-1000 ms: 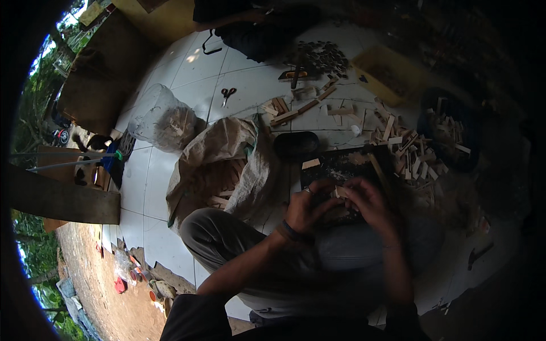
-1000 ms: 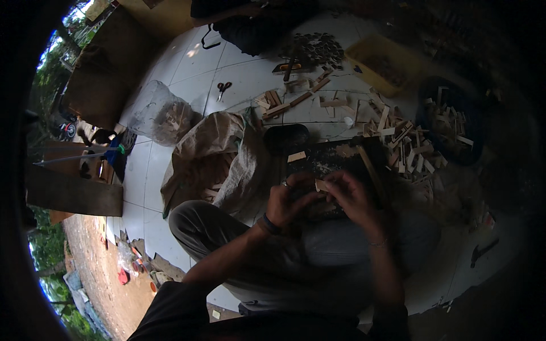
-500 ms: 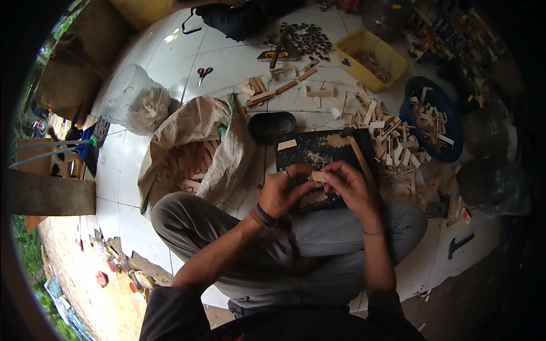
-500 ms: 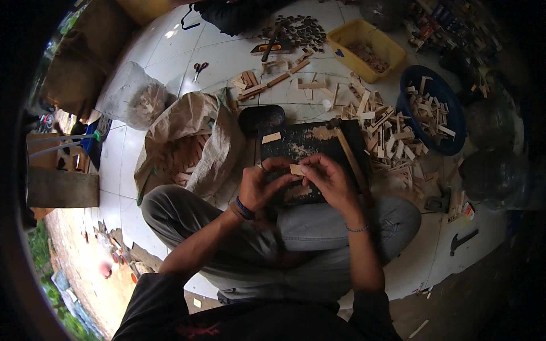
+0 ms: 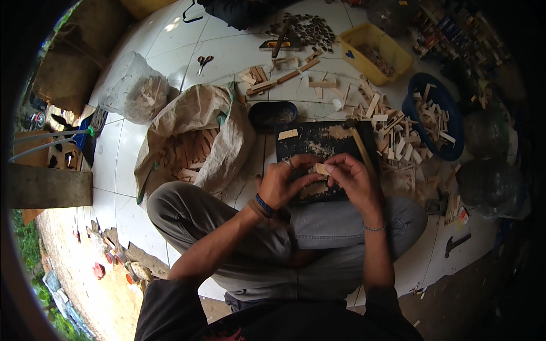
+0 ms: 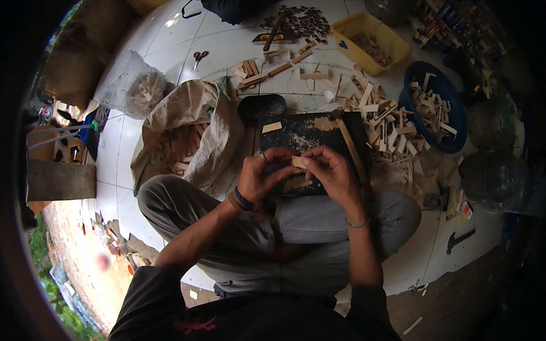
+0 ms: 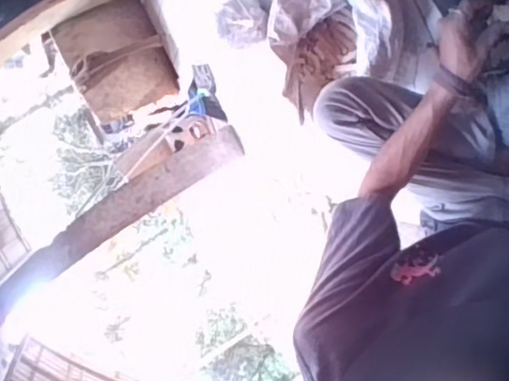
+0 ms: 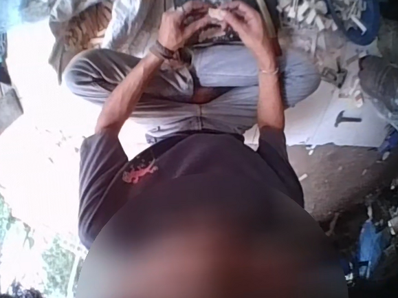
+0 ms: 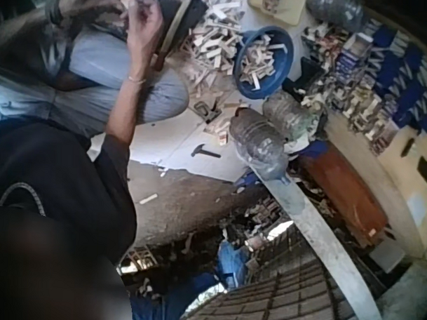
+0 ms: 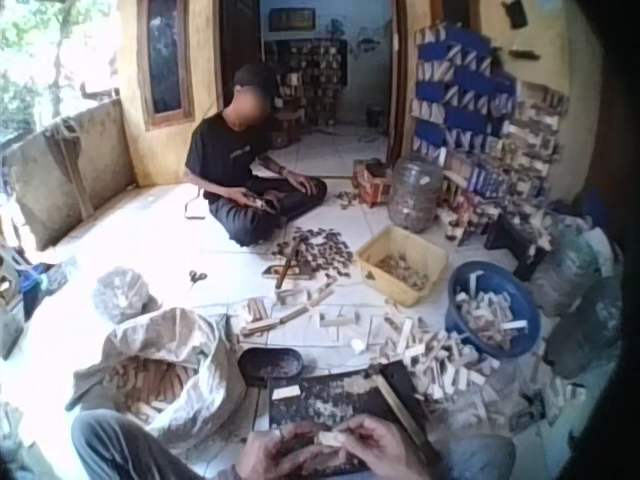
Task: The person sits cross-legged on the floor and repeatedly splits small wooden pieces using a hammer and a small chisel. They pick up pieces from a sack, place them on a black board, strike them with the hammer, and set the split pieces aside.
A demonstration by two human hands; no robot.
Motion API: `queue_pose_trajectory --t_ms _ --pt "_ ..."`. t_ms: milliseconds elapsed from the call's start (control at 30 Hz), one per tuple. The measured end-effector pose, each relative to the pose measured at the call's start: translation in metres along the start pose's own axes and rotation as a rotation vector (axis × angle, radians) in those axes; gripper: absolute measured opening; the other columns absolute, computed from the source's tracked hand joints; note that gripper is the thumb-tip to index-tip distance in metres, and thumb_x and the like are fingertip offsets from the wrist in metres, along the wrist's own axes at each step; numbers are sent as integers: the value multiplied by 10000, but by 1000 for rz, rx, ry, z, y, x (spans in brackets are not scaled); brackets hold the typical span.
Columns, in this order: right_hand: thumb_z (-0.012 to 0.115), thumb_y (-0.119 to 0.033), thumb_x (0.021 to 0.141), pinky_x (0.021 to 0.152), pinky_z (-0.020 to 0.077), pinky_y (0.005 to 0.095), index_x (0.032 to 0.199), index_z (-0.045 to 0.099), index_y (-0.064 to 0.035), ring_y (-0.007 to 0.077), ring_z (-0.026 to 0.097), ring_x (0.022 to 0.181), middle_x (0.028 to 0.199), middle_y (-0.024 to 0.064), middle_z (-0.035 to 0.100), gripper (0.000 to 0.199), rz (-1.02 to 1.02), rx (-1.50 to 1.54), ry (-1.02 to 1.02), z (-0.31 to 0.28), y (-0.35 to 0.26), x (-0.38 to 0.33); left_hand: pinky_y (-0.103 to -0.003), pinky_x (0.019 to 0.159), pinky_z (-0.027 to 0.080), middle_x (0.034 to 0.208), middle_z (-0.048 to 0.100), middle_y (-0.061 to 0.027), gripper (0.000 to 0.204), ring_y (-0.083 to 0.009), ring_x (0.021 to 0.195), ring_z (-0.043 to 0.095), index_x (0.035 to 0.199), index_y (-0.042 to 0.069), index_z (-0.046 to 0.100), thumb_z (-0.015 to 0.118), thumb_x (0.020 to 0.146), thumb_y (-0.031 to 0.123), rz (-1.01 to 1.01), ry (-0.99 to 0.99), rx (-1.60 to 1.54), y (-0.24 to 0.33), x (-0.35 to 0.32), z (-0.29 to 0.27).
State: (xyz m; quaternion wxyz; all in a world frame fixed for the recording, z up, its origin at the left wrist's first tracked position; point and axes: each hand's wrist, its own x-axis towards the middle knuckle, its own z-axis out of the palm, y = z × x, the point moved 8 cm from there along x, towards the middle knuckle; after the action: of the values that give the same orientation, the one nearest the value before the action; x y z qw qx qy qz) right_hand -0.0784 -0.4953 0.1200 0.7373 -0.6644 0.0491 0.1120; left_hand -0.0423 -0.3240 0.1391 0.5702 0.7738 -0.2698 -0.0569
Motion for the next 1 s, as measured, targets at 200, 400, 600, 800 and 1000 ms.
queue_pose_trajectory --t_ms 200,400,600,800,1000 --pt "688 -149 1030 745 506 237 1123 663 -4 78 640 777 865 17 682 174 28 -15 6 -1 2 1 -354 911 612 1071 793 -139 373 -264 1069 770 1194 17 679 846 880 131 -27 -10 -26 0 1 1" --pt "683 -147 1035 746 508 236 1128 662 -2 78 639 773 884 24 701 174 -8 7 18 0 -2 -1 -345 870 613 1096 788 -126 320 -237 1038 770 1190 23 716 821 910 139 29 7 -79 9 0 -2" --pt "630 -191 1069 655 471 257 1139 672 -36 111 681 801 945 15 734 175 -43 -191 213 -28 1 8 -299 886 590 1114 795 -104 203 -162 1014 757 1122 5 744 785 929 55 22 32 -180 4 1 -3" --pt "668 -139 1000 752 532 431 1121 692 -52 358 690 927 1082 139 704 151 -320 -1012 288 -28 -10 5 -304 959 554 1147 780 -117 183 -152 1074 712 1128 -27 739 759 962 48 -74 67 -268 -9 2 -7" --pt "669 -94 976 775 538 447 1130 698 -65 381 679 938 1048 139 690 160 -317 -1052 292 -18 -3 10 -280 886 569 1096 790 -95 195 -119 1007 714 1126 -10 752 777 960 91 -116 136 -333 -14 0 -8"
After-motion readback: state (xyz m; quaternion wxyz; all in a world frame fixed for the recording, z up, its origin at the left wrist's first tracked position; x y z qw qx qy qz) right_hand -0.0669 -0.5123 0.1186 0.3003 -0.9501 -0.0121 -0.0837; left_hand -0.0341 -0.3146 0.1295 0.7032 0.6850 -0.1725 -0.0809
